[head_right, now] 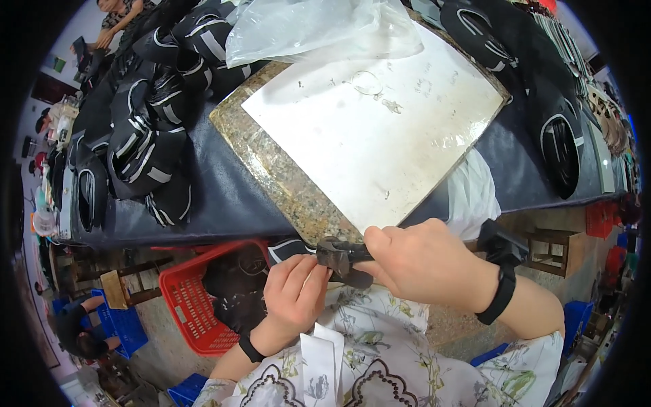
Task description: Manually assembling and refining shoe components at a factory workbench, using a hammer for adjustments.
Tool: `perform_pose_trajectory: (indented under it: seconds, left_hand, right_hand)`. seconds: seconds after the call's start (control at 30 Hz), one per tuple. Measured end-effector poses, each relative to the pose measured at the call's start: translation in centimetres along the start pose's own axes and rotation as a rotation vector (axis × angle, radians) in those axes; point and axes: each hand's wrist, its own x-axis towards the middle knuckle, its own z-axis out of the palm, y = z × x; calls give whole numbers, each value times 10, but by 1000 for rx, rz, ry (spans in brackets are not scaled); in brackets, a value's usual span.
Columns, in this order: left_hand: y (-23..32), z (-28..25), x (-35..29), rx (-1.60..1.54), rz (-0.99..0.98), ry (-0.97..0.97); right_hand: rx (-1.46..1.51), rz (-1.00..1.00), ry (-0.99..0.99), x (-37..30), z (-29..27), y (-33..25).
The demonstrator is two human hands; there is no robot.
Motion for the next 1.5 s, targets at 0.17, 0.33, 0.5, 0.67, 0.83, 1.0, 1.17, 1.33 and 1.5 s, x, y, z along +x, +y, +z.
perform_pose_trajectory:
  seconds: [0.17, 0.33, 0.5, 0.67, 0.83, 1.0, 1.17, 1.33, 1.5]
  left_hand:
    - [4, -3, 1, 36, 14, -2]
    - [6, 1, -2, 40, -9, 30]
    - [5, 2, -1, 8, 4, 18]
    - [7, 1, -2, 24, -9, 23]
    - [6, -1, 0, 10, 5, 8]
    - [7, -4, 2, 15, 15, 8]
    - [8, -3, 0, 3, -17, 1]
    - [8, -1, -1, -10, -18, -2]
    - [7, -2, 1, -10, 1, 8]
  right_hand:
    - [84, -21, 149, 11, -10, 2]
    - [31, -31, 52, 15, -5, 5]
    - [-23, -36, -21, 18, 5, 6]
    - [57, -72, 110, 22, -1, 7]
    - [14, -96, 16, 20, 2, 8]
    - [8, -88, -15, 16, 6, 6]
    - [95, -56, 86, 14, -7, 2]
    - [23, 20, -48, 4, -1, 2]
    - [31, 4, -32, -5, 4, 7]
